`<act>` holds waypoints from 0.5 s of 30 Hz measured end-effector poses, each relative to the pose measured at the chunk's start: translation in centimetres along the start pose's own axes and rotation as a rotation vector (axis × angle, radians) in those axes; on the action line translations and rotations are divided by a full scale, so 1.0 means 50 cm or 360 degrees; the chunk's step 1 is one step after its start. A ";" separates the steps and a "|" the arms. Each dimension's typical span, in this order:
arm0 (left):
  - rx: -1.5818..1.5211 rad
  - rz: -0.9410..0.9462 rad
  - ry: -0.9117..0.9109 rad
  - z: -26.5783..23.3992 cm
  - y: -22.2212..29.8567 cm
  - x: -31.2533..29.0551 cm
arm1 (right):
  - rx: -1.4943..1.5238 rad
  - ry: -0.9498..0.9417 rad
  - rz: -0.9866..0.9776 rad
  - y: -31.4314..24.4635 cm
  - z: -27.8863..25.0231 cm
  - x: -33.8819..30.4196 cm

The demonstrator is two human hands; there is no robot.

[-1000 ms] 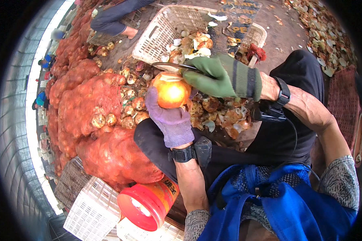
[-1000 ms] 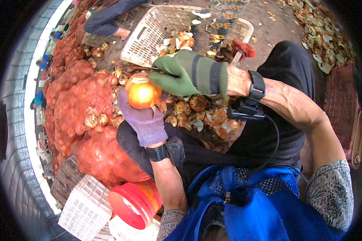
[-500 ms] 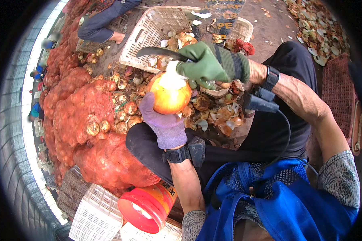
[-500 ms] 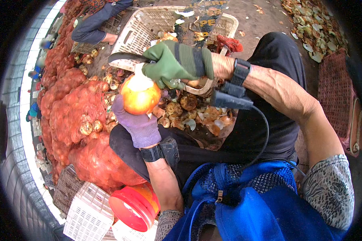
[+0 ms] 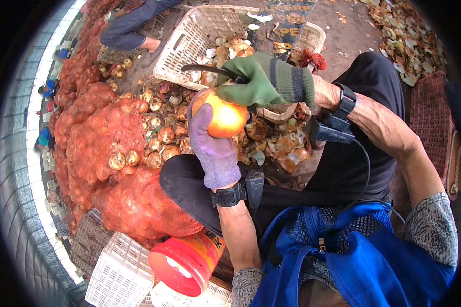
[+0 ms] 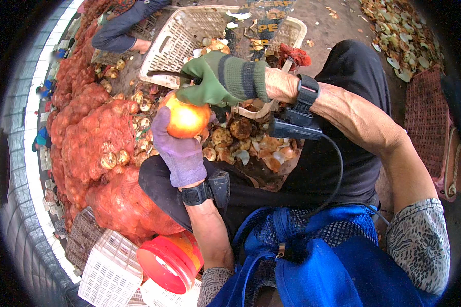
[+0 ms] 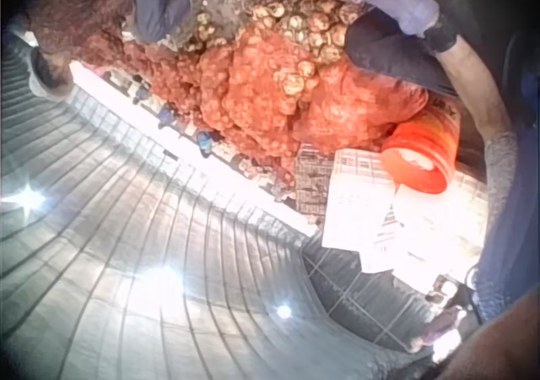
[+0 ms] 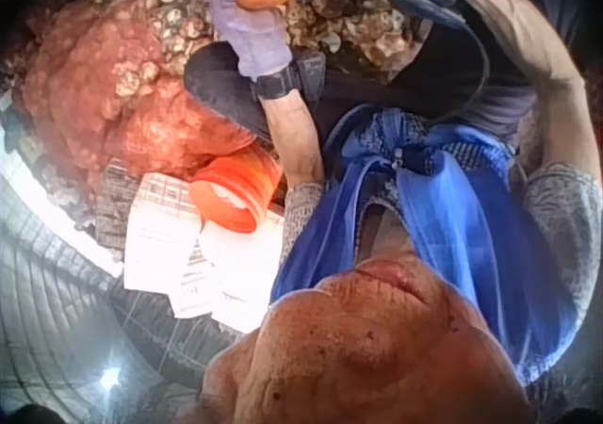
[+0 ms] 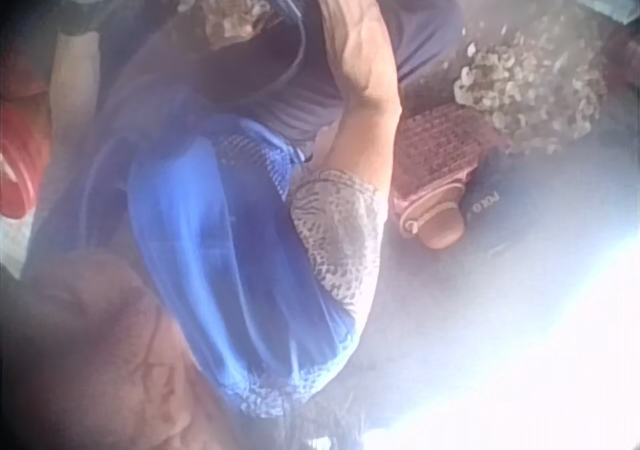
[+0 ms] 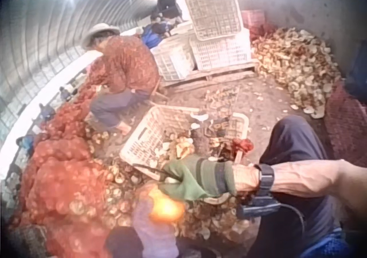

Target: Peel onions using a small hand-held knife and place them in a bucket.

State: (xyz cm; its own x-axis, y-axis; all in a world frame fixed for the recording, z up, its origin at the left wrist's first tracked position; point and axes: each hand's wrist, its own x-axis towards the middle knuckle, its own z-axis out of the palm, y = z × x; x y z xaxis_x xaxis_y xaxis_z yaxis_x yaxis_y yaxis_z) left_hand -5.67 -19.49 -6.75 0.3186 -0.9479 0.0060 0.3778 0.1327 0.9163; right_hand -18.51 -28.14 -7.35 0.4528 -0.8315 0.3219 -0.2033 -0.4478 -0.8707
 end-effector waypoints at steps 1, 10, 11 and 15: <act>0.0021 0.0000 -0.0003 0.002 -0.007 0.002 | -0.0137 0.0164 -0.0187 0.015 0.004 0.000; 0.0128 0.0141 -0.0130 0.012 0.012 0.015 | 0.1078 -0.0249 0.0808 -0.077 -0.107 0.012; 0.0705 0.0642 -0.0141 0.021 0.006 0.018 | 0.0953 -0.0275 0.0607 -0.050 -0.112 0.017; 0.0936 0.0399 -0.0260 0.048 0.003 0.000 | 0.0688 -0.0298 0.0473 -0.032 -0.092 0.026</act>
State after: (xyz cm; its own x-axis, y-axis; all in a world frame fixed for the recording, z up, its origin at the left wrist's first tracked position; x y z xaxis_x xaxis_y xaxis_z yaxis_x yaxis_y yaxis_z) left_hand -7.69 -20.18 -5.64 0.1818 -0.9468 0.2656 -0.2431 0.2185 0.9451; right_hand -21.61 -30.01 -3.82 0.5848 -0.8111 0.0022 0.0109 0.0051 -0.9999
